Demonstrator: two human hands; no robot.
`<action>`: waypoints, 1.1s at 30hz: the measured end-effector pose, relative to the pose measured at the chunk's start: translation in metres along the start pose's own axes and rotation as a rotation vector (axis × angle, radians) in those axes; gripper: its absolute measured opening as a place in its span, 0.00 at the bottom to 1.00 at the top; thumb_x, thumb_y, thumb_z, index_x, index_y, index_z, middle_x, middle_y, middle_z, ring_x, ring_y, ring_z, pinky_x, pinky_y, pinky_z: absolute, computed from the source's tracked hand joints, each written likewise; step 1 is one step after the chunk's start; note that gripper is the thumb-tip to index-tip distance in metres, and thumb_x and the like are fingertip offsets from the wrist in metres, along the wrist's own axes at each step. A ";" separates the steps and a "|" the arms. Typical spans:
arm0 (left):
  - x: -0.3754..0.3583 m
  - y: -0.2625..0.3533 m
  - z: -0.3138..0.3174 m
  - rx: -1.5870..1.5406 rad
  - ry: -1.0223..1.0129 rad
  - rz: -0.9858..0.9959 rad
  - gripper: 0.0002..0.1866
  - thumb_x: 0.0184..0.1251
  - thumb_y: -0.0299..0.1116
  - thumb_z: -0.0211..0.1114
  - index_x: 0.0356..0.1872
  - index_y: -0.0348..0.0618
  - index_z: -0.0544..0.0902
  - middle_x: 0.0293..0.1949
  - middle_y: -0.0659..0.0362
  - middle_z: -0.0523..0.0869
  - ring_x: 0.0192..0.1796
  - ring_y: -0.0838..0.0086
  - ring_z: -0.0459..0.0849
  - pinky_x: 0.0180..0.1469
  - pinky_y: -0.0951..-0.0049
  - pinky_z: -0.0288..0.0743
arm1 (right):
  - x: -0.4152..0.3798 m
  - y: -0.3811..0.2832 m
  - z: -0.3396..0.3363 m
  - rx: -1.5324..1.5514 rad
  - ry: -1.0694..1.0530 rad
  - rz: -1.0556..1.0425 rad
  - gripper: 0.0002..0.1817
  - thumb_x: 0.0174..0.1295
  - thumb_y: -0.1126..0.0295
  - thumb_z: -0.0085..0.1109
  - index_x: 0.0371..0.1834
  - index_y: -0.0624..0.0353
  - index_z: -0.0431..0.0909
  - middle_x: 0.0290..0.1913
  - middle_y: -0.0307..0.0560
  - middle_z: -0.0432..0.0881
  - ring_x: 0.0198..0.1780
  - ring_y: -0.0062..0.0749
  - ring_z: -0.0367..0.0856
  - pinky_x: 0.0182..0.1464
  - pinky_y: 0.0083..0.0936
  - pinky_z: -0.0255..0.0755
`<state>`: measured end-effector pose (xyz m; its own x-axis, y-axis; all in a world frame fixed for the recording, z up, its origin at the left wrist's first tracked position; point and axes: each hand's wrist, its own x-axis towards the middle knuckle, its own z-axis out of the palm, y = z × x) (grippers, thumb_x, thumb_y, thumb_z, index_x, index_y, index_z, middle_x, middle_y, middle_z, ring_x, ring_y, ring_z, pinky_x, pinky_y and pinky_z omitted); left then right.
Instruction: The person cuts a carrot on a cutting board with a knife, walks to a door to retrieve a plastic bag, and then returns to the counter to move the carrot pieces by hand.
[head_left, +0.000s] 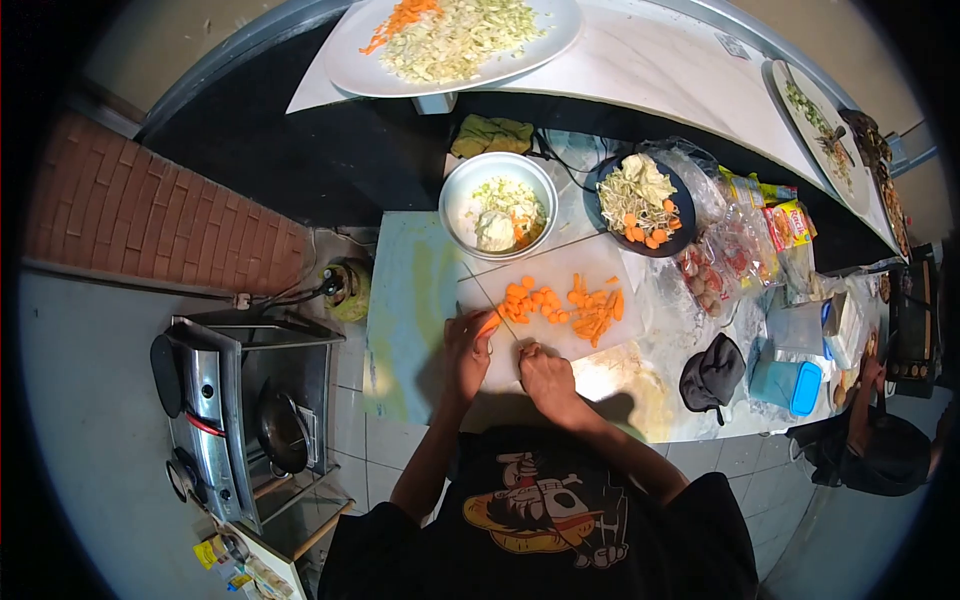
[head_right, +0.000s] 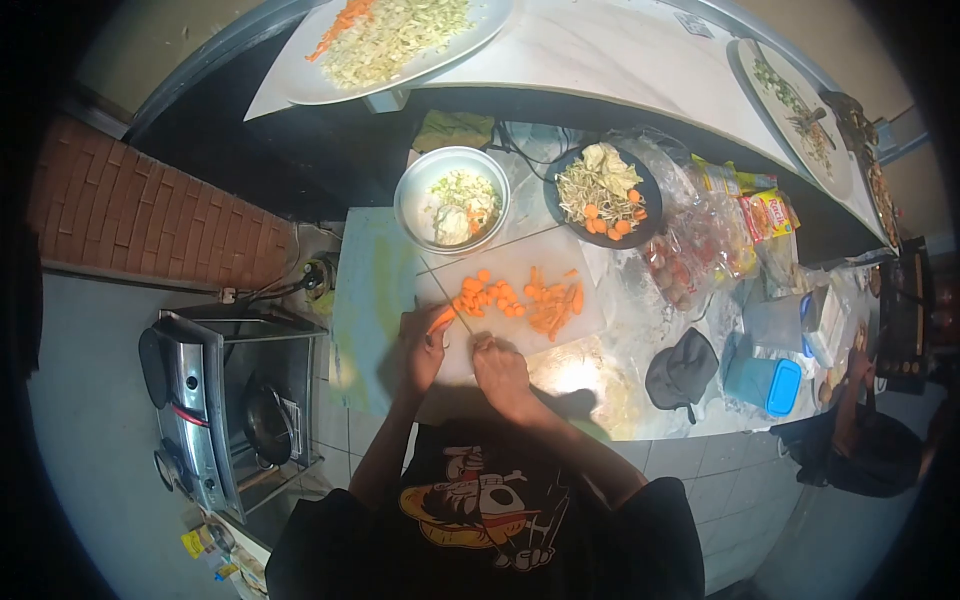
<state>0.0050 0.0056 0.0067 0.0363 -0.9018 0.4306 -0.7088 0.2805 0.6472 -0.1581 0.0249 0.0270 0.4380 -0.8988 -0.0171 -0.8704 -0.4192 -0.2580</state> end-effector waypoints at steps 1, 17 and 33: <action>0.001 0.002 0.000 0.023 -0.003 -0.003 0.19 0.55 0.19 0.65 0.49 0.46 0.81 0.45 0.56 0.82 0.43 0.57 0.77 0.46 0.61 0.73 | 0.001 -0.001 0.002 -0.030 -0.015 0.008 0.15 0.55 0.73 0.52 0.43 0.72 0.78 0.29 0.49 0.83 0.25 0.34 0.84 0.25 0.26 0.78; 0.019 0.006 -0.010 -0.030 -0.091 -0.174 0.14 0.61 0.29 0.64 0.48 0.43 0.82 0.46 0.53 0.82 0.48 0.56 0.77 0.54 0.62 0.73 | -0.015 0.006 -0.032 0.225 -0.035 0.154 0.13 0.62 0.67 0.54 0.39 0.69 0.72 0.23 0.61 0.81 0.26 0.54 0.83 0.27 0.42 0.77; 0.012 0.007 -0.013 0.017 -0.113 -0.169 0.14 0.66 0.29 0.59 0.51 0.42 0.81 0.48 0.51 0.80 0.49 0.54 0.77 0.54 0.60 0.72 | -0.036 -0.001 -0.021 0.297 -0.013 0.149 0.15 0.62 0.65 0.56 0.42 0.69 0.72 0.27 0.65 0.80 0.26 0.58 0.81 0.29 0.45 0.76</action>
<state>0.0095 0.0006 0.0242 0.0767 -0.9670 0.2429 -0.7111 0.1178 0.6932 -0.1773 0.0552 0.0482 0.3154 -0.9449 -0.0873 -0.8222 -0.2262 -0.5223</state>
